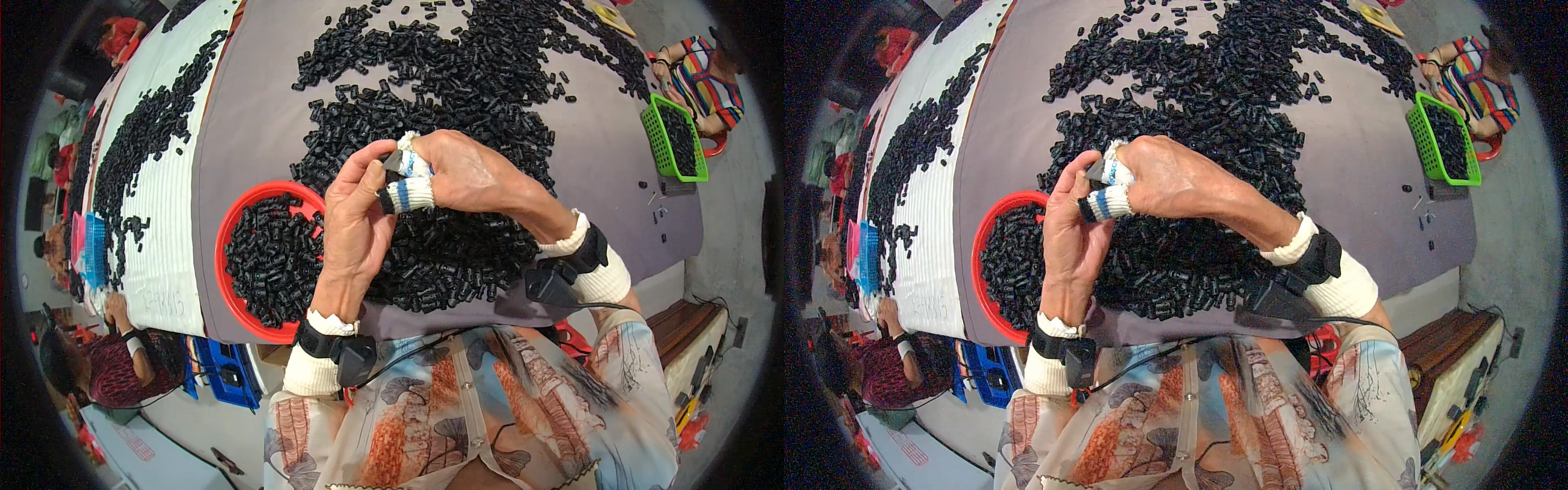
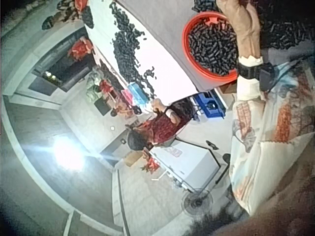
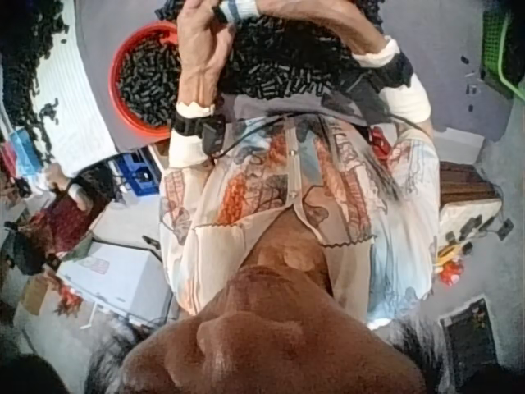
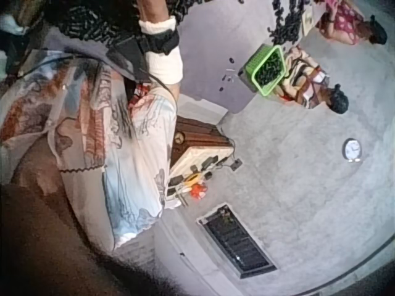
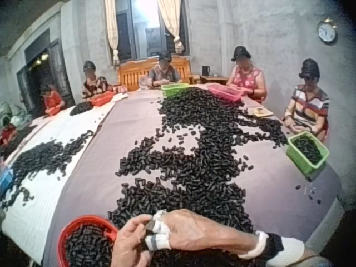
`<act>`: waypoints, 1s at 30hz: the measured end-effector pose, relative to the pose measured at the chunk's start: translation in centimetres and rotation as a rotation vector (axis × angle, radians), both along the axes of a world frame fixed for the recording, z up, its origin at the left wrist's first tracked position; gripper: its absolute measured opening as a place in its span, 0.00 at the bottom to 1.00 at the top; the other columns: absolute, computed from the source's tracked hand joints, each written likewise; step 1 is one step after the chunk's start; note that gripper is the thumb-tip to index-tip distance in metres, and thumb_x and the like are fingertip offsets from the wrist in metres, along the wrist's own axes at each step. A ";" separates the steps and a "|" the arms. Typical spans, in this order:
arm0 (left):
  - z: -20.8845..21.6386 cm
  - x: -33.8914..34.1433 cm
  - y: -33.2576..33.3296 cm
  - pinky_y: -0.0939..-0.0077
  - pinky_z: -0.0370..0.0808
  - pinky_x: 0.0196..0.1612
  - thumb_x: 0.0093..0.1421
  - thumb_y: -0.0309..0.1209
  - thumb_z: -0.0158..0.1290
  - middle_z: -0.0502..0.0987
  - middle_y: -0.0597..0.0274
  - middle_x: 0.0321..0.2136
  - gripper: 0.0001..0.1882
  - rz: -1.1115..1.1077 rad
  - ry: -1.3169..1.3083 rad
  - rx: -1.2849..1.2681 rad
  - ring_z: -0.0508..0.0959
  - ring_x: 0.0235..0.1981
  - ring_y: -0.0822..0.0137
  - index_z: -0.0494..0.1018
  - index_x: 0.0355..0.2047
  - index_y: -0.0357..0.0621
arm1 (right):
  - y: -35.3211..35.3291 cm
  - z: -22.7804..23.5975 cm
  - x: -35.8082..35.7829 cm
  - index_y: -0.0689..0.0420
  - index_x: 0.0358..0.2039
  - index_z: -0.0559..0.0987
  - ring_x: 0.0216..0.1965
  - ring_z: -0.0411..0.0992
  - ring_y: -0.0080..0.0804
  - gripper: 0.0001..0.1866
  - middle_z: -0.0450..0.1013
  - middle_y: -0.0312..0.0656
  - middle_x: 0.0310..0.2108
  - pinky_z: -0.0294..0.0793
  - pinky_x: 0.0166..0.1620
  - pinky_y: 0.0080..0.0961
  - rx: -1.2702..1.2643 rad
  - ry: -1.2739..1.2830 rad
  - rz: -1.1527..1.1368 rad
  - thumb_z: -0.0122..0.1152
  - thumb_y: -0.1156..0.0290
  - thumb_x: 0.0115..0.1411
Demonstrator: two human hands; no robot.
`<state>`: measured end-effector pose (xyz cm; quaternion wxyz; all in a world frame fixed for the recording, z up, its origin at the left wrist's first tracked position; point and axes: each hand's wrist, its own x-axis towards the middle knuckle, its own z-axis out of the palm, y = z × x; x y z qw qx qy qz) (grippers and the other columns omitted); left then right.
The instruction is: The person picks up black plastic components from a pile, trims them with a blade, and places them into a red tray, occasionally clearing space on the table.
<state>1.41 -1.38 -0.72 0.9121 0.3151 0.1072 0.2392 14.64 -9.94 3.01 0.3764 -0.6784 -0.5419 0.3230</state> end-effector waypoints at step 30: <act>0.1 0.1 -0.1 0.76 0.74 0.41 0.58 0.28 0.49 0.73 0.60 0.34 0.14 -0.030 -0.045 -0.164 0.74 0.35 0.71 0.67 0.44 0.35 | -0.3 0.9 -0.1 0.64 0.20 0.72 0.17 0.65 0.31 0.22 0.68 0.44 0.15 0.64 0.24 0.31 -0.009 0.005 -0.040 0.63 0.55 0.44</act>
